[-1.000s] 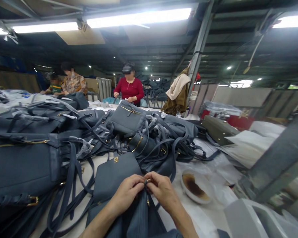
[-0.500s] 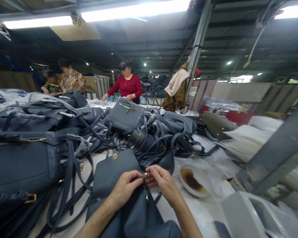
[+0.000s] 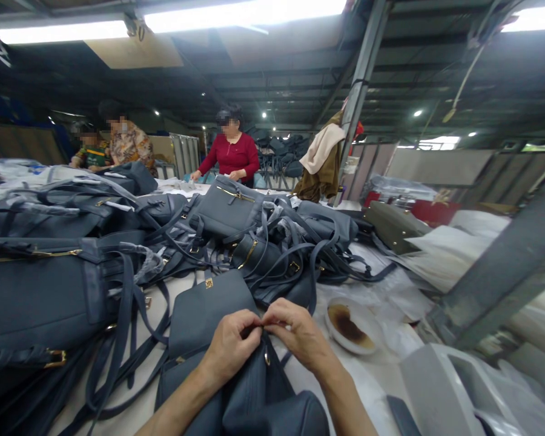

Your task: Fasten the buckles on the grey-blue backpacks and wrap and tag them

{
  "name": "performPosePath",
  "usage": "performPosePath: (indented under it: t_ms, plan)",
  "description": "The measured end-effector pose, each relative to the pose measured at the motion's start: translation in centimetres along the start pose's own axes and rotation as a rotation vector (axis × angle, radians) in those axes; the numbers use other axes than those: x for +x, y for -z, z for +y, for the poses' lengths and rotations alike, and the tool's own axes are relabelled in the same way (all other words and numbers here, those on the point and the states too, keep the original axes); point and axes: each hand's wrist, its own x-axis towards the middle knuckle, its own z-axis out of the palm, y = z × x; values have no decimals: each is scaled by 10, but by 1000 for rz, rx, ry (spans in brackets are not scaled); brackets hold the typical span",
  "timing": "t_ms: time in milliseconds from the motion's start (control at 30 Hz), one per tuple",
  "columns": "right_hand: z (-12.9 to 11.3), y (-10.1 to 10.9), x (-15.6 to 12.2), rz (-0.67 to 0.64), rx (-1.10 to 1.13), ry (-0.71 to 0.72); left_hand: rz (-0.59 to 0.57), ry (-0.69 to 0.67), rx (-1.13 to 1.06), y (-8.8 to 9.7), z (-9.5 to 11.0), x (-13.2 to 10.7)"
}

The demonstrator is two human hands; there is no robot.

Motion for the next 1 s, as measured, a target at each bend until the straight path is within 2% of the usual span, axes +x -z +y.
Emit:
performPosePath:
  t_ms: [200, 467, 600, 700, 800, 933, 1000]
  plan:
    - [0, -5, 2, 13, -106, 55, 33, -44, 51, -5, -4, -1]
    - [3, -11, 1, 32, -78, -5, 31, -47, -52, -2, -6, 1]
    - [8, -11, 1, 32, -130, 23, 21, 41, -162, -2, -6, 3]
    - [16, -1, -2, 106, -196, 6, 15, 127, -229, -1, -9, 4]
    - [21, 16, -7, 170, -193, -109, 11, 148, -254, 0, -12, 5]
    - [13, 31, -13, -14, 76, -351, -17, 168, -285, 0, -8, 4]
    - [8, 35, -14, -50, -25, -334, 0, 148, -265, 1, -6, 3]
